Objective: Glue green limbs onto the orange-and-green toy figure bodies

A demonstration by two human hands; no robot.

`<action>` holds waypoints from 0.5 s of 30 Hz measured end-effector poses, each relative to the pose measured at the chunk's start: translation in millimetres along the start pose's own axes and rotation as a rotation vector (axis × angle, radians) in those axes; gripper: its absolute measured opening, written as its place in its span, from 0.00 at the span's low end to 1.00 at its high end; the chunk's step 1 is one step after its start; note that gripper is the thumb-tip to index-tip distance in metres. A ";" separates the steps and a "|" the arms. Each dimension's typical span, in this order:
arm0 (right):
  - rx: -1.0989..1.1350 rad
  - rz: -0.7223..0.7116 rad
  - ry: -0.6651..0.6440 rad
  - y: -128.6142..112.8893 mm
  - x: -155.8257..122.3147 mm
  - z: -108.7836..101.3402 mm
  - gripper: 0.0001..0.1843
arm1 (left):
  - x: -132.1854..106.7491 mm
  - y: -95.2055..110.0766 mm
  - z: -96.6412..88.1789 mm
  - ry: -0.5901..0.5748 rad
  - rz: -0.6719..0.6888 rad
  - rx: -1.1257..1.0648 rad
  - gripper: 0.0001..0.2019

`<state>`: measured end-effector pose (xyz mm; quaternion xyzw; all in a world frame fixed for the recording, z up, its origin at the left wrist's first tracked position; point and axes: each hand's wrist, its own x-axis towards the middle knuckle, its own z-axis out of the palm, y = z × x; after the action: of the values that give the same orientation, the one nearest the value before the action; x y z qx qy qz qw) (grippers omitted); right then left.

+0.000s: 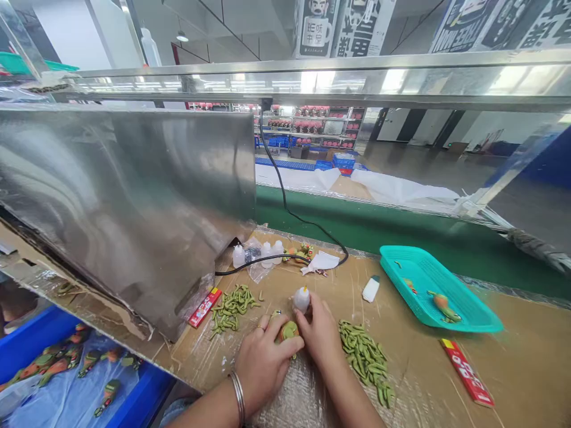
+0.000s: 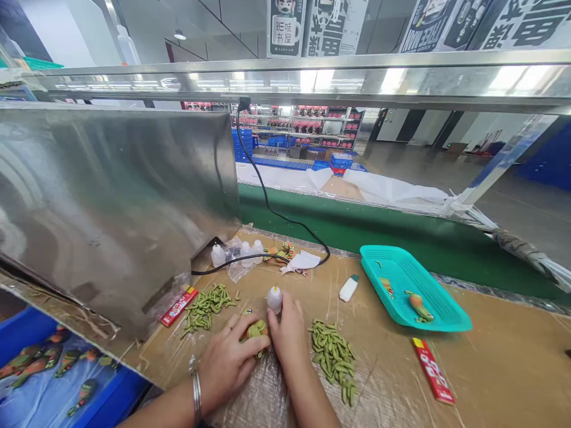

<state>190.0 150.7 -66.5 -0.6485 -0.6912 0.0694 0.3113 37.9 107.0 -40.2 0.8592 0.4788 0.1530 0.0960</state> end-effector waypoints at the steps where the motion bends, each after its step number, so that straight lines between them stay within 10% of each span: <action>1: -0.003 0.023 0.015 3.7 2.0 1.7 0.15 | 3.9 0.0 1.1 0.010 -0.013 -0.003 0.19; 10: -0.007 0.117 0.194 24.9 -21.6 -29.0 0.25 | 48.5 6.8 -0.3 0.082 -0.023 -0.073 0.22; 15: 0.155 -0.040 0.129 23.7 -70.5 -12.5 0.24 | -3.4 -2.9 -19.2 0.147 -0.031 -0.105 0.30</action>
<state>214.2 84.2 -92.4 -0.6116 -0.6751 0.0749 0.4057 27.1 106.0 -23.8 0.8318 0.4891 0.2389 0.1080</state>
